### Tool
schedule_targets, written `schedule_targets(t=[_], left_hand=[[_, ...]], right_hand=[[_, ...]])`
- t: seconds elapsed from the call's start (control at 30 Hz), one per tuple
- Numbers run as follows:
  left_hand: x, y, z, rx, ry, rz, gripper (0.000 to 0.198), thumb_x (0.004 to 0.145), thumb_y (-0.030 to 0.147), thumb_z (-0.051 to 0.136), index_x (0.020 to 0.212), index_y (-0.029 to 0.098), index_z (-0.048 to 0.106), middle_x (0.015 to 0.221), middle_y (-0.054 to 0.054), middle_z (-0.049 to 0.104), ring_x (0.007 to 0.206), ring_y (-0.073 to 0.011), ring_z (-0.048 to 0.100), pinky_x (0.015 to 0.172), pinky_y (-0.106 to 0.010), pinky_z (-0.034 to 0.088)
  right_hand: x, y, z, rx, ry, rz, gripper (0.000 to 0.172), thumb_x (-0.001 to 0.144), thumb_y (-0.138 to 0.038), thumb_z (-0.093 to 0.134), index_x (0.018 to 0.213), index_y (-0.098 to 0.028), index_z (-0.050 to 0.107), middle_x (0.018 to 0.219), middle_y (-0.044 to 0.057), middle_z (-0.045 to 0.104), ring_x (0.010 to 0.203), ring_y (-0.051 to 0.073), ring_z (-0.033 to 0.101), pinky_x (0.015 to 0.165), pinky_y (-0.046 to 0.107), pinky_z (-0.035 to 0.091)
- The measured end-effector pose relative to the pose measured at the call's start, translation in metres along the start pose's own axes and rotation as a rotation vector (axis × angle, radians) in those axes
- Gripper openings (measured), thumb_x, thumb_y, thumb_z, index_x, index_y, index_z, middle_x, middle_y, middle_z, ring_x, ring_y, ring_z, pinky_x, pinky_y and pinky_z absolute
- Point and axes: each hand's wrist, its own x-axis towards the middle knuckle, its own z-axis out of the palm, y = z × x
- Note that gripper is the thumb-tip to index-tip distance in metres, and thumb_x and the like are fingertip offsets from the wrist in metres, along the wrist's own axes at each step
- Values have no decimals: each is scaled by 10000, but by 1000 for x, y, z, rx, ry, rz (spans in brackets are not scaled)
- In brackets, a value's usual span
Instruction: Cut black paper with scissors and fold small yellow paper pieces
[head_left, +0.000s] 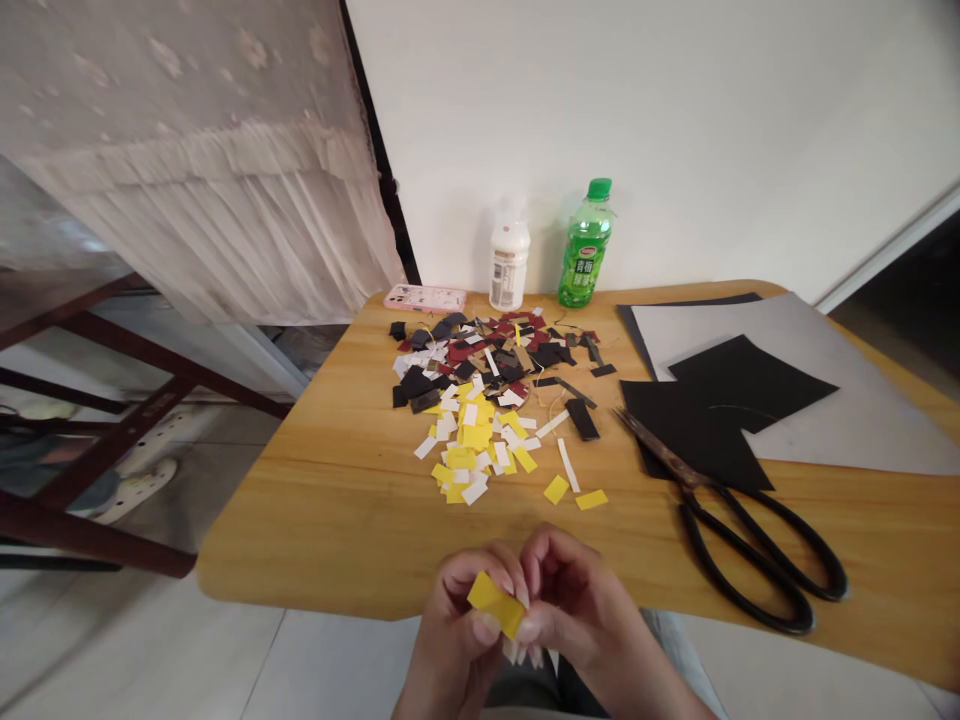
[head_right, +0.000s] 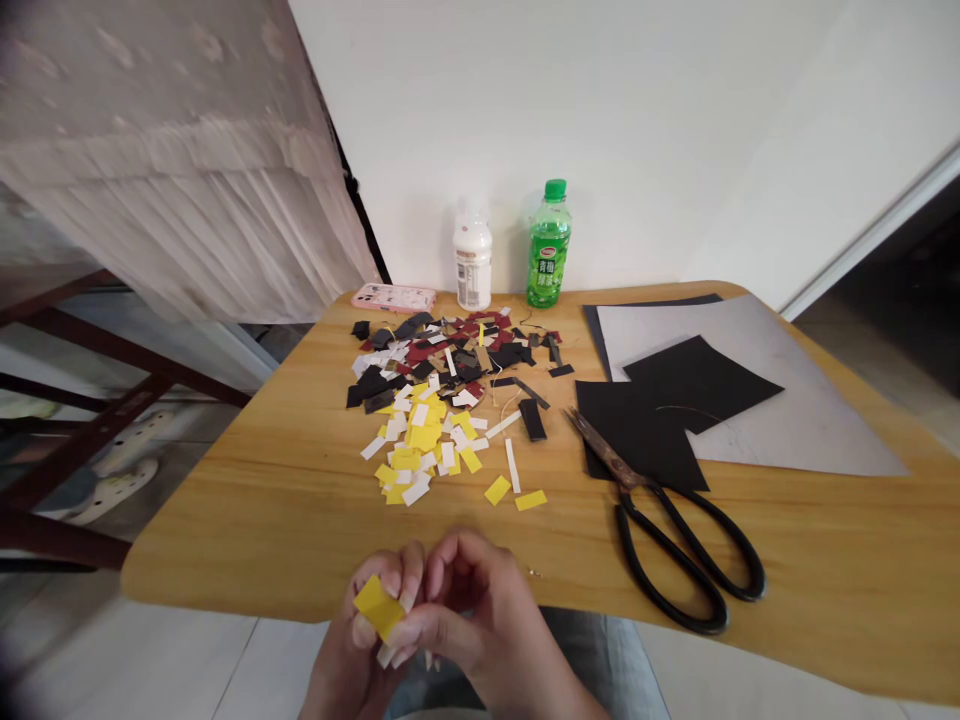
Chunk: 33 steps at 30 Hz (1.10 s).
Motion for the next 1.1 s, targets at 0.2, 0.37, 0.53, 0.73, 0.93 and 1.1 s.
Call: schedule_targets(t=[0.2,0.37,0.53,0.73,0.93,1.1], left_hand=[[3,16,-7,348,80,238,132,760,274,844,886,277,804,852,-19,709,661,-105,614,552,-150,489],[3,16,-4,500,79,281,174,772,229,828,929,302,804,905,-40,738,828,-176,685,598,-187,519],[3,11,6,456,198,289,130,733,297,865,853,283,816,877,-45,736,818,-177,688,594,-189,510],[3,8,3,450,126,304,159,741,276,861,893,282,817,884,-54,740,693,-144,649,585,-209,512],[3,7,0,465,127,306,164,754,259,854,911,281,811,907,-51,742,702,-138,644,612,-214,515],[5,3,-9,500,56,377,198,787,227,821,978,272,799,930,-63,742,688,-138,642,589,-211,520]], right_hand=[[4,-43,-16,-635,94,8,350,819,-507,718,745,-211,546,687,-18,603,615,131,569,544,221,422],[51,-84,-20,-1426,133,-79,83,937,-267,604,885,-210,633,888,16,716,783,173,673,688,272,495],[106,-79,-16,-1635,46,-75,155,889,-194,702,1038,-160,676,1141,105,689,1020,255,662,875,377,514],[115,-68,-15,-1716,11,-58,131,934,-225,673,1044,-155,668,1115,60,683,1008,219,657,886,422,543],[115,-66,-16,-1670,57,-46,109,918,-204,682,1018,-162,670,987,40,714,923,202,680,831,379,551],[117,-62,-18,-1563,67,-77,114,845,-104,709,924,-181,680,891,40,731,850,194,697,765,295,527]])
